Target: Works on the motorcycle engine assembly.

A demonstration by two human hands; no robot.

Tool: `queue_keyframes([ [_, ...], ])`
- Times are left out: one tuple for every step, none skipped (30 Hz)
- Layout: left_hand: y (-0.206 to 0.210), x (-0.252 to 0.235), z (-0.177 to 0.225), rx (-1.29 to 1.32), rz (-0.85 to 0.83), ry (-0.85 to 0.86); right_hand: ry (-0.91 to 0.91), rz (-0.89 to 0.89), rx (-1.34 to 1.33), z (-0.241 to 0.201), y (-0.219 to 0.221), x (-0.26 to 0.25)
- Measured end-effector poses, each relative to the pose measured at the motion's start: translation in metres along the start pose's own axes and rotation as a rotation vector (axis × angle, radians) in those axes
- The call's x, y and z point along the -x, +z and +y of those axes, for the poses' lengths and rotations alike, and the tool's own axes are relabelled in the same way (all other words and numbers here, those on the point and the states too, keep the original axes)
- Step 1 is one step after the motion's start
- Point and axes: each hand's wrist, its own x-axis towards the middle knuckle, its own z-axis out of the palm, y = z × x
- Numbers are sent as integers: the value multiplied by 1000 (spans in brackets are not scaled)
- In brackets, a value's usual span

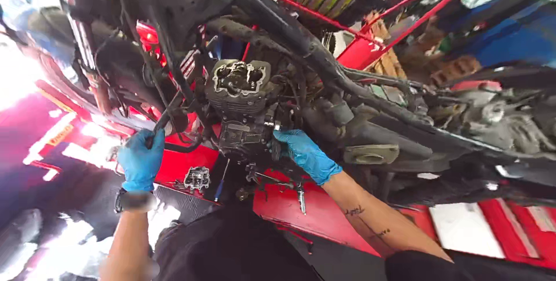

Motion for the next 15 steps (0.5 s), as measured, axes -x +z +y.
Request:
queue_keyframes([
  [1, 0, 0, -10, 7, 0, -61, 28, 84, 5, 2, -1],
  [2, 0, -1, -16, 11, 7, -121, 52, 178, 10, 2, -2],
  [3, 0, -1, -18, 8, 10, -158, 66, 235, 14, 2, -2],
  [3, -1, -2, -14, 14, 13, -166, 68, 246, 12, 2, -2],
  [4, -1, -2, -9, 14, 10, -137, 65, 197, 8, 1, 1],
  [5, -3, -1, 0, 13, 7, -80, 49, 87, -2, 1, 4],
  [5, -3, -2, 7, 11, 1, -7, 17, -46, -13, 1, 8],
  [5, -2, -3, 10, 5, -3, 56, -9, -146, -19, 1, 10],
  [5, -1, -3, 14, 3, 1, 75, -15, -165, -21, 1, 10],
  [5, -1, -3, 13, 4, 4, 48, -21, -90, -17, 1, 9],
  [5, -3, -3, 9, 9, 6, -20, -25, 51, -9, 0, 6],
  [5, -3, -3, 4, 15, 7, -103, -25, 202, 2, -2, 2],
  [4, -2, -2, 9, 21, 5, -169, -22, 328, 11, -4, -2],
  [5, 0, -1, 17, 23, 2, -190, -24, 394, 15, -6, -4],
  [5, 0, -1, 23, 20, 3, -171, -26, 366, 13, -8, -3],
])
